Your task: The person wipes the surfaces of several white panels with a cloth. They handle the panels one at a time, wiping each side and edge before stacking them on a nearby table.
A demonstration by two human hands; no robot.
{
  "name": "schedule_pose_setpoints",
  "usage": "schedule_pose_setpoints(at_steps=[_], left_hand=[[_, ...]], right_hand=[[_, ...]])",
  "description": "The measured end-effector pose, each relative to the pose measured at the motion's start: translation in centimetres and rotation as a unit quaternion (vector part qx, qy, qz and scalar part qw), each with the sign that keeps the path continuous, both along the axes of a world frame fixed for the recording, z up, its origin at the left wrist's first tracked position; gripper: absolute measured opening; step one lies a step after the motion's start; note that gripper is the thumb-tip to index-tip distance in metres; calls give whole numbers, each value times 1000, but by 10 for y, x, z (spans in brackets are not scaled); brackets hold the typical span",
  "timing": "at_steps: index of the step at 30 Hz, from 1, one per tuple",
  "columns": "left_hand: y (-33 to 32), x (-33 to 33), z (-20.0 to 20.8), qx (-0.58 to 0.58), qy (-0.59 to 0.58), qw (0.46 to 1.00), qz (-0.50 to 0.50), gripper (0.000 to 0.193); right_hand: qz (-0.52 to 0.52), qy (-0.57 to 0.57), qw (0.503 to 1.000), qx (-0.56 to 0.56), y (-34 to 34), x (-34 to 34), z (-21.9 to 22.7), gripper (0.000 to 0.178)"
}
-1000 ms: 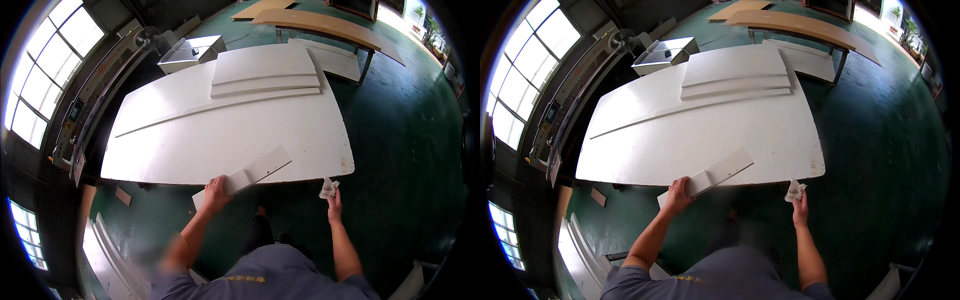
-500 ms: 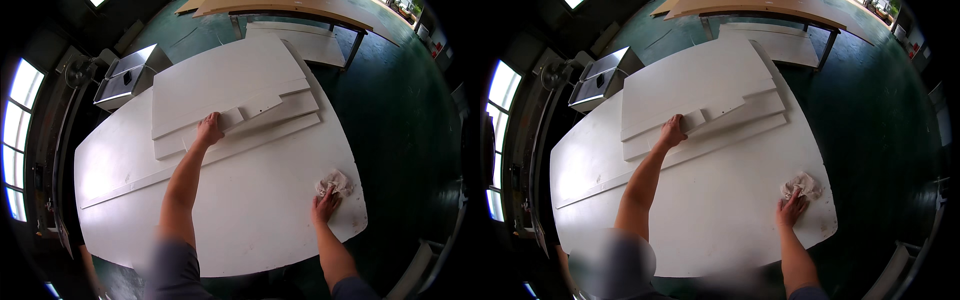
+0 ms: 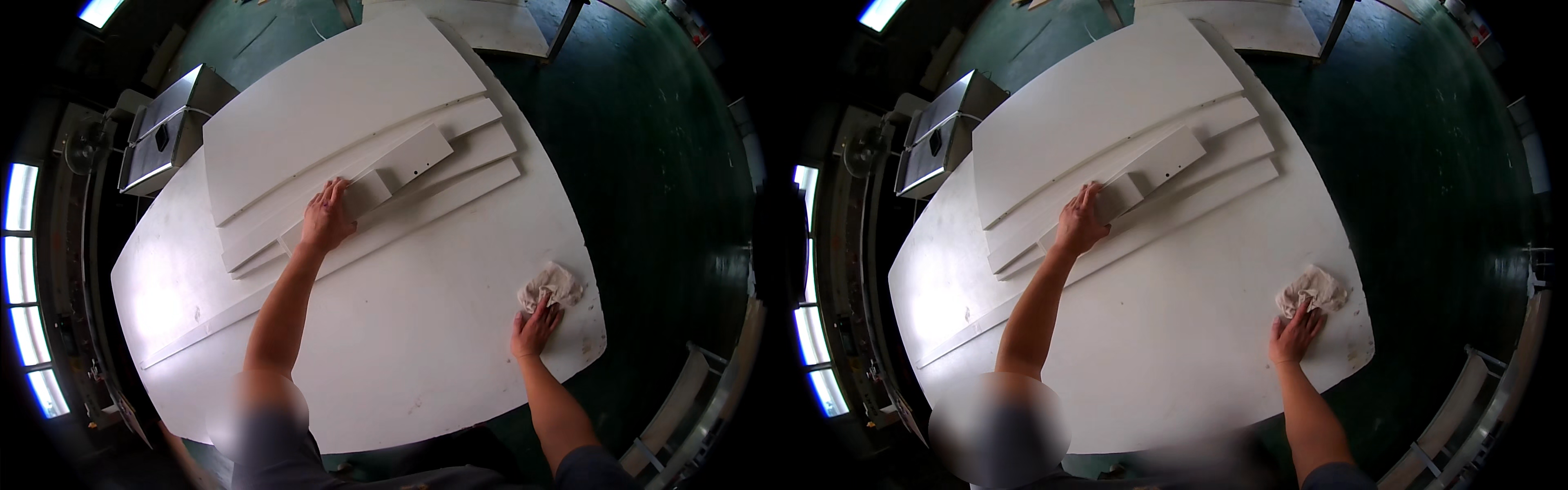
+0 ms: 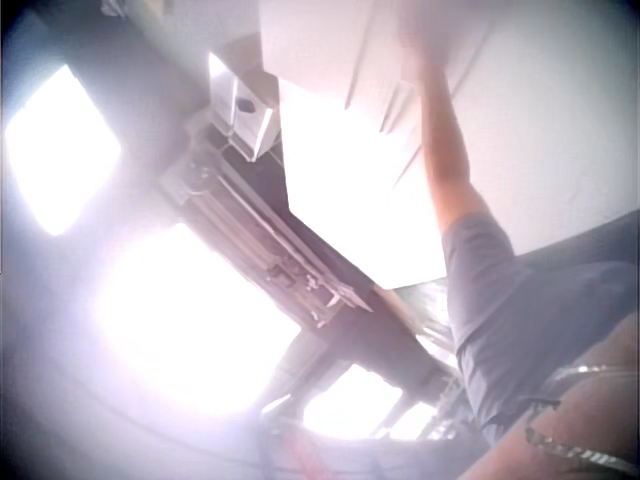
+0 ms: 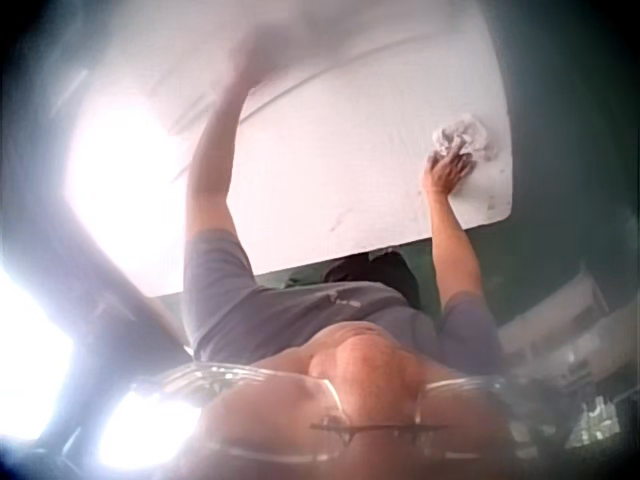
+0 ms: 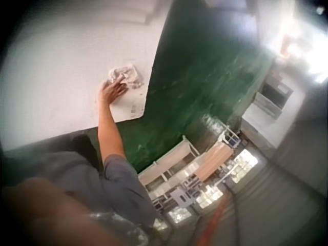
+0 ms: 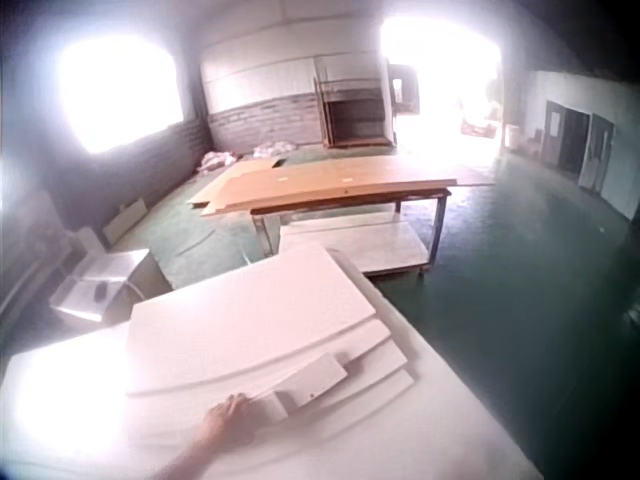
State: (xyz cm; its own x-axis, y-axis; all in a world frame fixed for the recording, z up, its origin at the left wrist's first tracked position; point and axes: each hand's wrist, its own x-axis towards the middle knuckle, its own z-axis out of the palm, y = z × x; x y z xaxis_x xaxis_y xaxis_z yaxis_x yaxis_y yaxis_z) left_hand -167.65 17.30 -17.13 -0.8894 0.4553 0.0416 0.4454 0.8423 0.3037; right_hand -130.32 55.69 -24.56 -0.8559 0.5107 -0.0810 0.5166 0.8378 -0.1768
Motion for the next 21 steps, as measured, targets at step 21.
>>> schedule_pose_setpoints(at_steps=[21], left_hand=[[42, -11, 22, -2, -151, 988, -20, 88]], right_hand=[[-7, -38, 999, 6, 3, 2, -11, 98]])
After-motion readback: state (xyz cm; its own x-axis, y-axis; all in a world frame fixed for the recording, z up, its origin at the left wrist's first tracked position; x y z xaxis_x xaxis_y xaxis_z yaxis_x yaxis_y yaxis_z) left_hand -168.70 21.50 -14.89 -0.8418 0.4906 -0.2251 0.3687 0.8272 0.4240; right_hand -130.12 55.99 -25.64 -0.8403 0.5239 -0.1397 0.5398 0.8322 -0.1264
